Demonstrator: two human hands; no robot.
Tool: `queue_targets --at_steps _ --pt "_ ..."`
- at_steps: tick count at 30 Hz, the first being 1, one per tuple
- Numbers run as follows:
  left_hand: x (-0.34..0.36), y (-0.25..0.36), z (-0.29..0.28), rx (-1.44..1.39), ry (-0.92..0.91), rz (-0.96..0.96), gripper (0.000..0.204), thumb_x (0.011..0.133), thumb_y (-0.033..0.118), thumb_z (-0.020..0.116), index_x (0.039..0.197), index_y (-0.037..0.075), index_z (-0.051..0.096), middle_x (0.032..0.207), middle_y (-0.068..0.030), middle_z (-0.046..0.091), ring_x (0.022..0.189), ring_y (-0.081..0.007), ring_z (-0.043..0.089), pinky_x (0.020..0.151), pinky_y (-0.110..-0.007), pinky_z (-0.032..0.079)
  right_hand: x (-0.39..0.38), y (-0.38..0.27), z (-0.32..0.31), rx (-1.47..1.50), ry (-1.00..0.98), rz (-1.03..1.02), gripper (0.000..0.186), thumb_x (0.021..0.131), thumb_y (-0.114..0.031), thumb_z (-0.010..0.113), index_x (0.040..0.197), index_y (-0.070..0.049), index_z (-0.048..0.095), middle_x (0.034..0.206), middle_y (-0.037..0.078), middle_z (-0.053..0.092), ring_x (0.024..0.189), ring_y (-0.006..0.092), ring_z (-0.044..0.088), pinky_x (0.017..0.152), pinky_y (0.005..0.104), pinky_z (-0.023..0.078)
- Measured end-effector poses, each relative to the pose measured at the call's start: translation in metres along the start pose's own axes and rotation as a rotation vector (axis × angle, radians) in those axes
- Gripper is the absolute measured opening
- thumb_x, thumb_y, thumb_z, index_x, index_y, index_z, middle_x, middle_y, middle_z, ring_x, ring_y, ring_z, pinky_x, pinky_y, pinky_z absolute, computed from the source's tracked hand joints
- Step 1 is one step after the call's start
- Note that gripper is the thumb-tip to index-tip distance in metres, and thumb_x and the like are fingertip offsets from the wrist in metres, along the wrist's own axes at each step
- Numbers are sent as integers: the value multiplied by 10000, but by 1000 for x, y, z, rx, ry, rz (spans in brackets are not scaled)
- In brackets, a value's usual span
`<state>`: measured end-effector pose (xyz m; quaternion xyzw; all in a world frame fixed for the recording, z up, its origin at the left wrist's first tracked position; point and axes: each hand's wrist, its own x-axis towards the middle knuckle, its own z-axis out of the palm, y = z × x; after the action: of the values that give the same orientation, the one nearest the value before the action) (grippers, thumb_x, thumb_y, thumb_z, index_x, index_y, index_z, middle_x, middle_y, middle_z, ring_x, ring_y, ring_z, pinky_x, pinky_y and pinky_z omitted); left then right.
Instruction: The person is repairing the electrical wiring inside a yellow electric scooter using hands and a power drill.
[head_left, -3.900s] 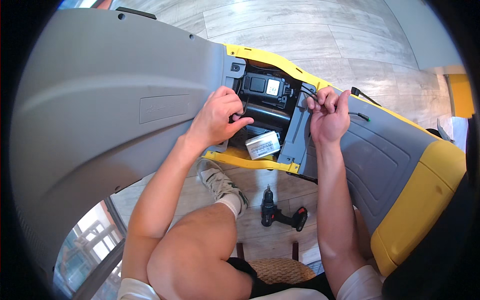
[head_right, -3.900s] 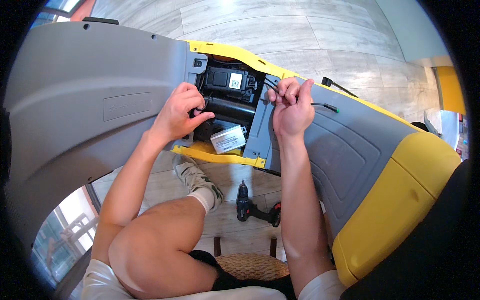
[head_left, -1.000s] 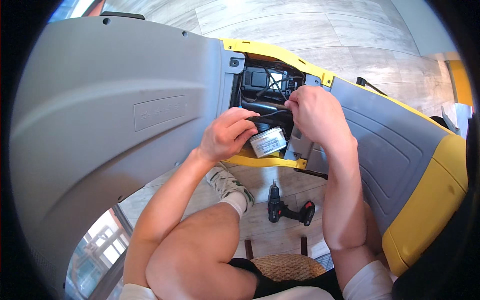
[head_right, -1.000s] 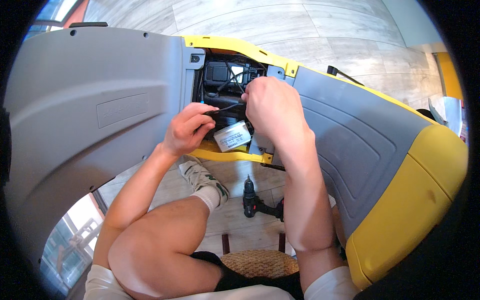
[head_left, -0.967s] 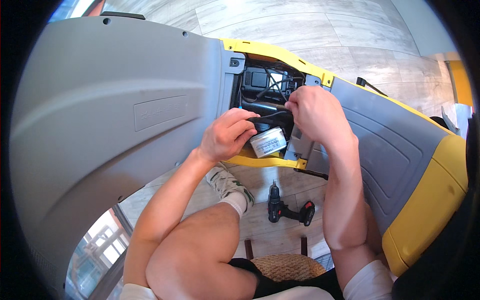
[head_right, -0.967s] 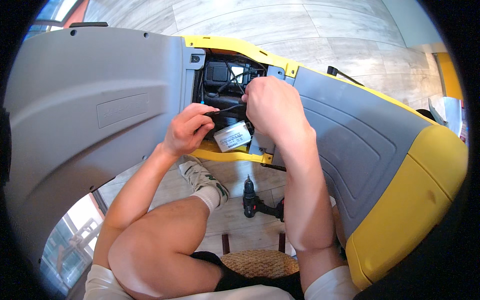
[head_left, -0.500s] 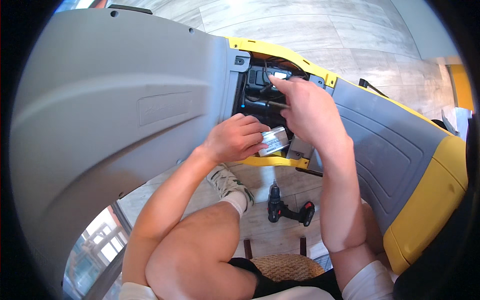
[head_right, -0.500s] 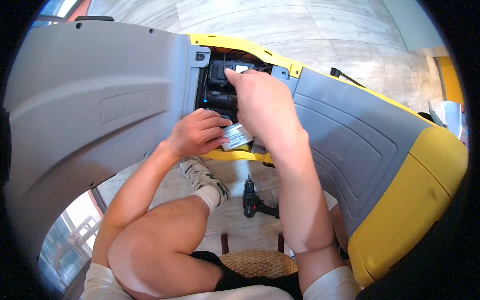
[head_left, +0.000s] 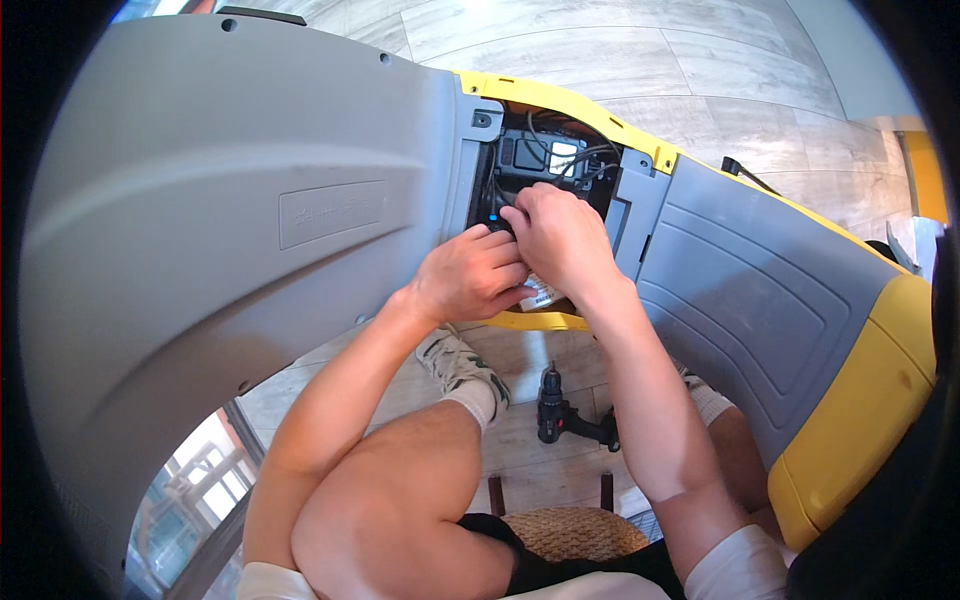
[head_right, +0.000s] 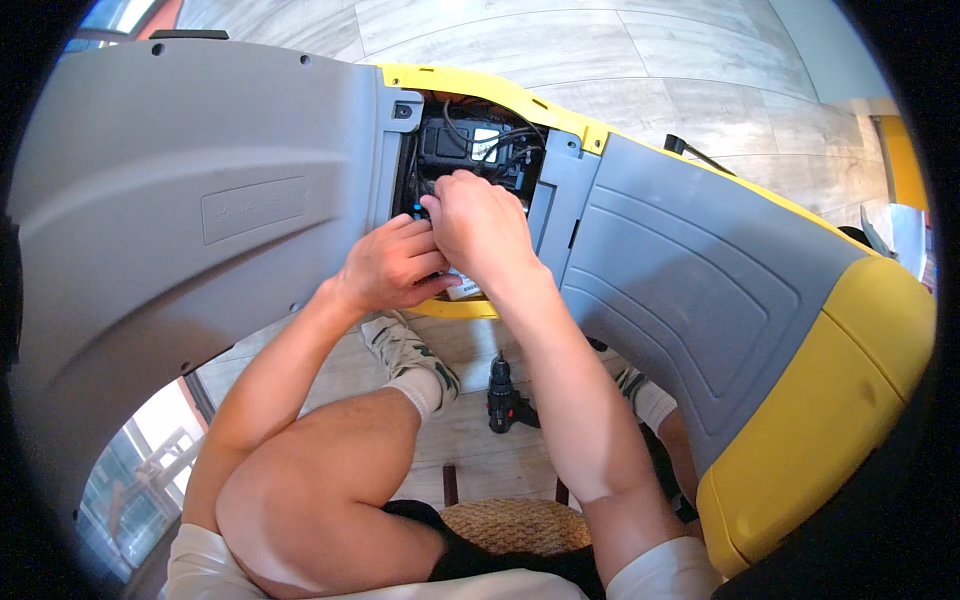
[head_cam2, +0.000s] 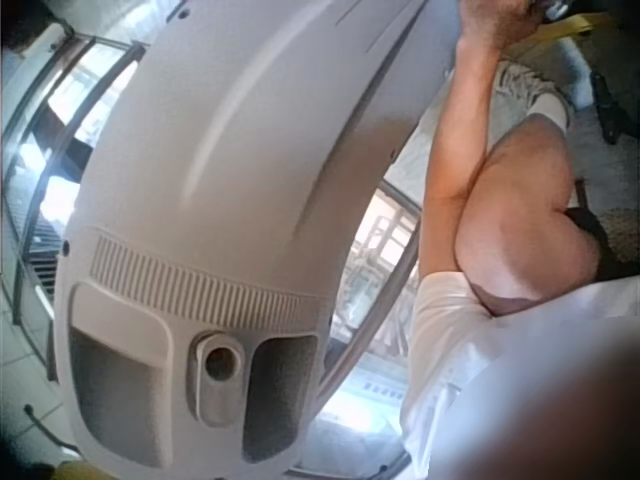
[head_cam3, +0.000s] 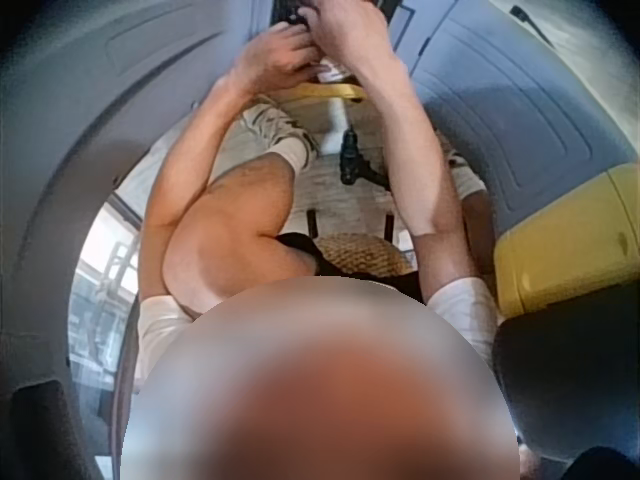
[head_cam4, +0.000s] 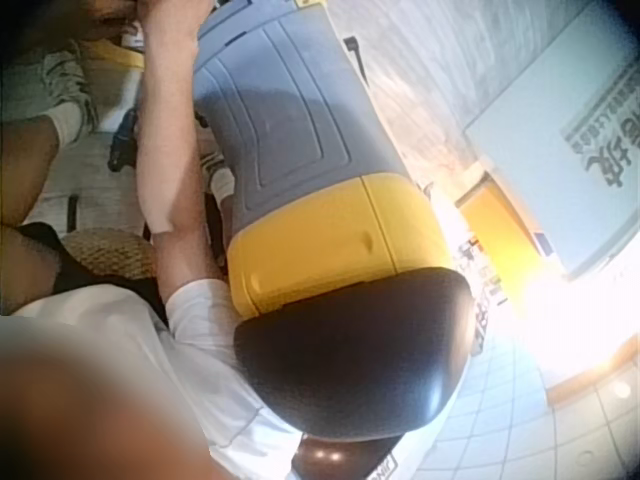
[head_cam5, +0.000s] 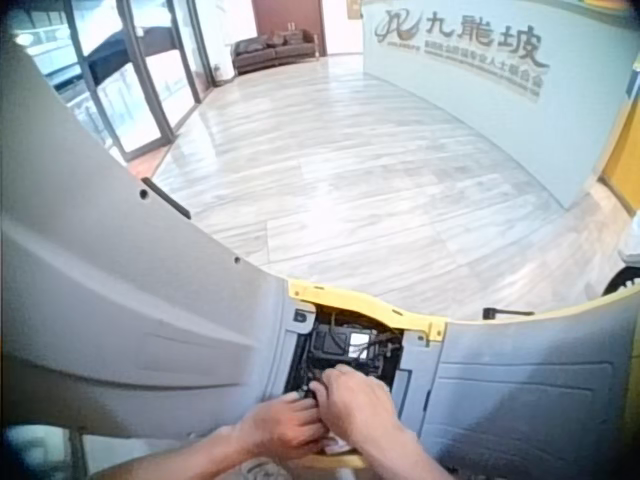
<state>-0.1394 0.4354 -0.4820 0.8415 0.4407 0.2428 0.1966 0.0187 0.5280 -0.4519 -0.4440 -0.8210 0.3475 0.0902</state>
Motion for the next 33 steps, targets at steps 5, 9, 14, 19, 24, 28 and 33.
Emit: queue_targets --at_steps 5,9,14,19,24,28,33 --pt "-4 -2 -3 -137 226 -120 167 812 148 820 863 74 680 921 -58 663 933 -263 638 794 -416 500 -19 3 -17 117 -49 31 263 919 -227 722 810 8 672 796 199 662 765 400 675 679 497 522" --pt "4 -2 -2 -78 495 -295 221 818 28 770 1034 32 718 1097 -122 695 1010 -314 642 877 -432 532 -23 9 -23 227 -44 -15 254 879 -177 777 790 30 659 722 176 604 641 349 611 600 422 470" --pt "15 -3 0 151 381 -293 362 840 -34 680 1197 20 714 1239 -132 683 1067 -339 623 903 -423 551 -23 10 -18 159 -52 -178 252 861 -207 750 737 -22 632 744 164 625 719 391 648 633 484 494" --pt "15 -7 0 96 348 -313 297 822 -28 678 1108 38 720 1175 -102 697 1028 -323 629 856 -398 552 -27 17 -17 199 -43 -173 209 850 -136 778 771 3 643 721 143 592 658 343 603 608 426 477" --pt "11 -8 0 15 418 -283 209 832 -24 693 1029 39 719 1064 -83 715 948 -302 648 819 -384 549 -33 25 -15 287 23 -233 99 848 -29 768 937 -6 730 790 118 624 686 292 601 637 381 501" --pt "9 -6 -1 -17 380 -234 162 825 -18 737 980 29 729 983 -78 714 913 -294 658 798 -390 546 -43 28 -12 312 66 -295 261 836 25 752 1090 -36 757 979 97 679 897 279 633 766 377 533" --pt "8 -3 0 -5 370 -192 161 792 2 768 946 18 724 918 -81 682 882 -291 658 770 -398 548 -53 23 -2 301 181 -260 293 811 37 731 1098 -21 739 1173 130 676 1102 334 627 932 402 537"
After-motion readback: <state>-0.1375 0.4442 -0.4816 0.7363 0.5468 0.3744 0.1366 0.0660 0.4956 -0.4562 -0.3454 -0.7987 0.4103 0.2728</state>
